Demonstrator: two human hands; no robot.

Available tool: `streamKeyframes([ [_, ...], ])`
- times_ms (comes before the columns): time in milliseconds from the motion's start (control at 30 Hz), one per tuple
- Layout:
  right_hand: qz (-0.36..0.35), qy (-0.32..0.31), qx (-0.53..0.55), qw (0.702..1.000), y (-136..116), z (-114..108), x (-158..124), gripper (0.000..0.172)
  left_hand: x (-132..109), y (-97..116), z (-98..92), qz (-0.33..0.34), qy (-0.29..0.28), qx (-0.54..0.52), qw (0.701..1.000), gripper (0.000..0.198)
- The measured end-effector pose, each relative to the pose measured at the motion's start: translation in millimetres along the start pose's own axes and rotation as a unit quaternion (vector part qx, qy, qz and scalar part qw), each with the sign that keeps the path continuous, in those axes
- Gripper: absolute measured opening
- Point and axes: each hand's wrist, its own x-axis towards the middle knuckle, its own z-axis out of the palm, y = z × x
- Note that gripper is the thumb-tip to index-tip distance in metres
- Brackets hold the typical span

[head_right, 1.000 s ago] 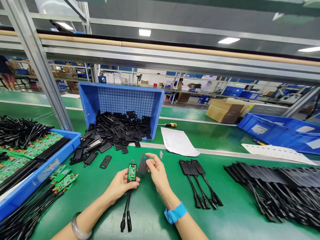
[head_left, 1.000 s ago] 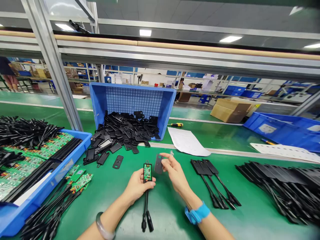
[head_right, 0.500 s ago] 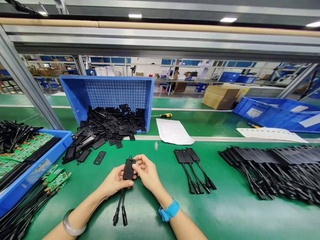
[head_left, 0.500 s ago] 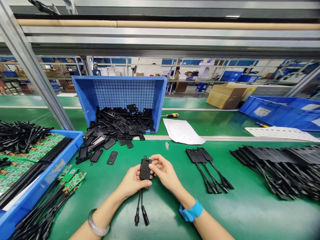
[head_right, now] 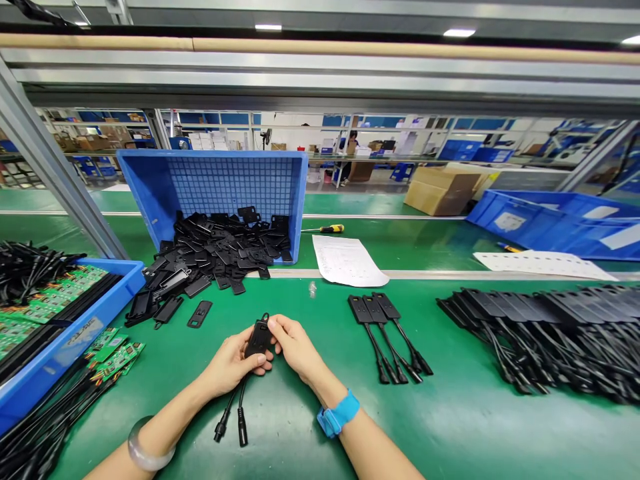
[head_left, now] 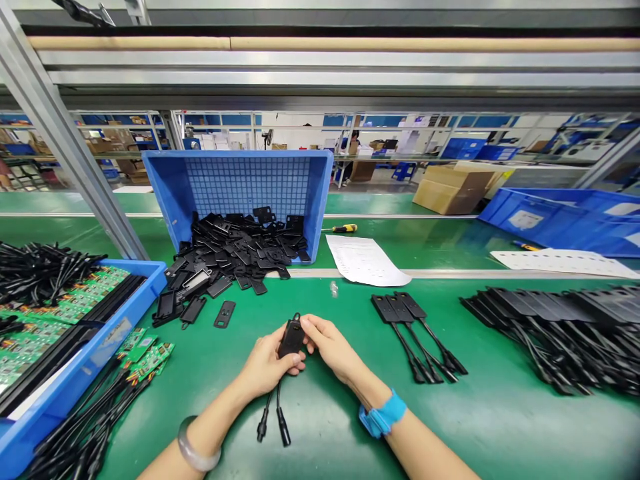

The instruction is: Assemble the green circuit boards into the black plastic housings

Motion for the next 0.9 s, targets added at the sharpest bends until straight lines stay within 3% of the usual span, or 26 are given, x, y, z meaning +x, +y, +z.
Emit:
streamKeyframes([
  [100,-0.014,0.009,-0.046,0.999,3,0,0,0.042,0,0,4.3,0.005,0.020,0.035,0.999,0.039],
  [167,-0.044,0.045,-0.123,0.990,6,4,-2,0.037,1,-2,6.3,0.003,0.028,0.021,0.999,0.051],
  [233,-0.103,0.082,-0.239,0.962,7,10,-6,0.034,3,-5,6.6,0.009,0.027,-0.033,0.999,0.075],
  [300,-0.147,0.084,-0.345,0.923,6,15,-9,0.049,3,-9,5.4,0.017,0.007,-0.099,0.995,0.099],
  [400,-0.125,0.078,-0.462,0.874,-1,8,-8,0.052,2,-11,1.3,0.007,-0.029,-0.143,0.989,0.113],
  [467,-0.064,0.113,-0.559,0.819,-8,-9,-4,0.041,1,-10,-1.5,-0.006,-0.030,-0.129,0.991,0.112],
  [567,0.058,0.184,-0.688,0.700,-18,-42,-2,0.023,0,-6,-4.8,-0.013,-0.016,-0.090,0.996,0.102],
  [633,0.095,0.212,-0.715,0.659,-22,-54,-3,0.024,0,-4,-6.7,-0.001,-0.007,-0.058,0.998,0.092],
  [700,0.082,0.206,-0.716,0.662,-23,-52,-6,0.026,2,-3,-9.2,0.016,0.010,0.009,1.000,0.076],
  [767,0.041,0.148,-0.706,0.691,-23,-36,-8,0.025,4,-2,-11.9,0.040,0.032,0.128,0.990,0.053],
  [833,-0.014,0.065,-0.681,0.730,-22,-16,-10,0.021,4,-1,-13.4,0.073,0.044,0.257,0.963,0.032],
  [900,-0.054,0.005,-0.655,0.754,-19,1,-12,0.019,2,1,-12.4,0.104,0.047,0.340,0.934,0.023],
])
